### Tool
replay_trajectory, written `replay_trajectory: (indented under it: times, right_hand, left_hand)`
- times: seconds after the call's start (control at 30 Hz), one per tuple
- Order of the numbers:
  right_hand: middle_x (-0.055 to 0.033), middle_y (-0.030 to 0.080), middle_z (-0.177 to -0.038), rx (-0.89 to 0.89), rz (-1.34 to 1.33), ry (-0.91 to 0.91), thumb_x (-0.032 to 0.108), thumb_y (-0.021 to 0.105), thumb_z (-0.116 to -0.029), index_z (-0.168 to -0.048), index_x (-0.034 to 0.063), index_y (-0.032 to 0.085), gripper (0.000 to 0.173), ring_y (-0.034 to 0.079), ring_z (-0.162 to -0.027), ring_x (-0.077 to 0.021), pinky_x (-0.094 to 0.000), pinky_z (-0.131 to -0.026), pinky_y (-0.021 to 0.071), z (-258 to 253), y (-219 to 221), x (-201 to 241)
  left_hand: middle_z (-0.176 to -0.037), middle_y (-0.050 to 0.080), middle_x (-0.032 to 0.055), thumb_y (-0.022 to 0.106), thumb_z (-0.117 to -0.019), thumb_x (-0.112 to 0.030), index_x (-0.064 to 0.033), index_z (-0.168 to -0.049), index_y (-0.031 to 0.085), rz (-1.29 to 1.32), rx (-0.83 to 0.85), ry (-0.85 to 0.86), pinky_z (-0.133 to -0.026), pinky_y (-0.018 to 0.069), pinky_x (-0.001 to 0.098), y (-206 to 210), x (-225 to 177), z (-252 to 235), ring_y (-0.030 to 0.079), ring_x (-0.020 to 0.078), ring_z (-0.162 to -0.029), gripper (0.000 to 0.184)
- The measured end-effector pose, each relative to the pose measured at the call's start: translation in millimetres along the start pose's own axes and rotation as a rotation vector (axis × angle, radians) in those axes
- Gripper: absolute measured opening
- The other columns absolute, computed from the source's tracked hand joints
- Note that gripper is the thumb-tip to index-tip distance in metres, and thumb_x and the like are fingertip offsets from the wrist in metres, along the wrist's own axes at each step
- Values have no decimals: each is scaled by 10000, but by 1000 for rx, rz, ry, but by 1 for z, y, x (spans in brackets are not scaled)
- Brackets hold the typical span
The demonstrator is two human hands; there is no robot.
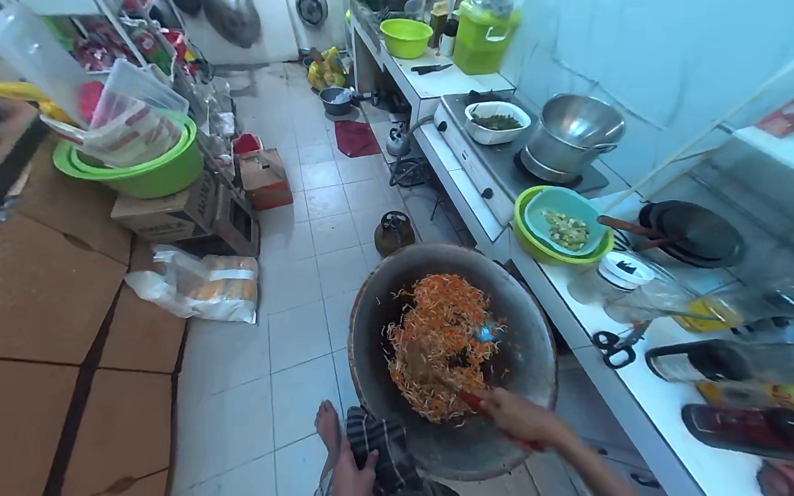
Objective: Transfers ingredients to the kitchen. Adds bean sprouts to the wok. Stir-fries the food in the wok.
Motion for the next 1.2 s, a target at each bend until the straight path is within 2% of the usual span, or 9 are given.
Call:
replay_trajectory:
  times: [0.23, 0.43, 0.5, 0.57, 0.67, 0.8, 0.9, 0.97, 1.2]
  right_hand:
    - [-160, 684, -947, 337, 327, 148, 351, 426, -1114, -1419, 126, 574, 408, 620, -691, -226, -427, -691, 529, 77, -61, -14]
    - [-227, 684, -1198, -174, -133, -75, 248, 660, -976, -1529, 163, 494, 584, 698, -1000, -367, -572, -893, 554, -52, 31, 23]
    - [-191, 698, -1167, -346, -459, -50, 242, 649, -989, -1590, 183, 407, 651, 710, -886, -298, -486, -797, 589, -92, 57, 20]
    - [-109, 663, -917, -408, -881, -31, 208, 638, -1019, -1561, 150, 439, 580, 590, -595, -169, -334, -530, 511, -98, 68, 17]
    - [1, 530, -668, -357, -1344, -10, 232, 500, -1092, -1274, 61, 552, 254, 448, -438, -52, -200, -386, 387, -50, 40, 7]
    - [-89, 632, -770, -473, -739, 71, 256, 457, -1106, -1485, 91, 491, 415, 580, -520, -159, -310, -479, 508, -7, -14, -21]
    - [-258, 667, -1212, -396, -251, 225, 225, 563, -1016, -1494, 31, 460, 526, 695, -1052, -382, -563, -910, 557, -25, -4, -3]
    - [-300, 622, -1298, -259, -62, 212, 199, 631, -961, -1479, -10, 447, 589, 630, -1200, -452, -629, -994, 509, -20, 26, 20]
    - [-196, 710, -1007, 125, 325, 202, 302, 625, -1002, -1261, 98, 654, 331, 712, -847, -343, -550, -773, 574, 80, -37, -13]
  left_hand:
    - [-1281, 627, 324, 758, -888, -154, 136, -1471, 380, -5, 6, 19, -1080, 474, 544, 1, 3, -4, 629, 406, -1221, 753]
    - [-1241, 658, 290, 757, -901, -183, 108, -1440, 429, -1, -3, 20, -1059, 495, 525, 2, 8, -8, 656, 367, -1185, 695]
    - [-1230, 664, 285, 766, -892, -168, 111, -1432, 437, 33, -2, 36, -1049, 508, 518, 3, 6, -7, 664, 360, -1169, 692]
    - [-1236, 663, 285, 764, -899, -178, 108, -1450, 418, 28, 16, 40, -1053, 507, 518, 1, 8, -6, 668, 358, -1167, 711]
    - [-1217, 671, 288, 776, -878, -205, 118, -1432, 437, 29, 1, 71, -1023, 528, 517, 3, 20, -16, 686, 353, -1129, 726]
    - [-1248, 648, 309, 785, -861, -183, 128, -1442, 423, 26, -23, 63, -1031, 519, 524, 5, 20, -16, 670, 372, -1155, 752]
    - [-1228, 662, 299, 784, -861, -171, 122, -1439, 421, 40, -23, 70, -1013, 537, 519, 5, 20, -15, 691, 359, -1119, 742]
    - [-1221, 670, 279, 774, -871, -179, 106, -1438, 419, 51, -17, 72, -1005, 543, 498, 3, 20, -18, 694, 333, -1115, 727]
    - [-1199, 689, 264, 775, -872, -181, 88, -1440, 420, 81, 9, 75, -980, 561, 509, -2, 19, -18, 713, 328, -1086, 722]
Point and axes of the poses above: each hand's wrist, its own z-axis away from the middle knuckle, its own y-axis out of the palm, x = y × z, the point moved 2 cm from there along -z, towards the middle knuckle
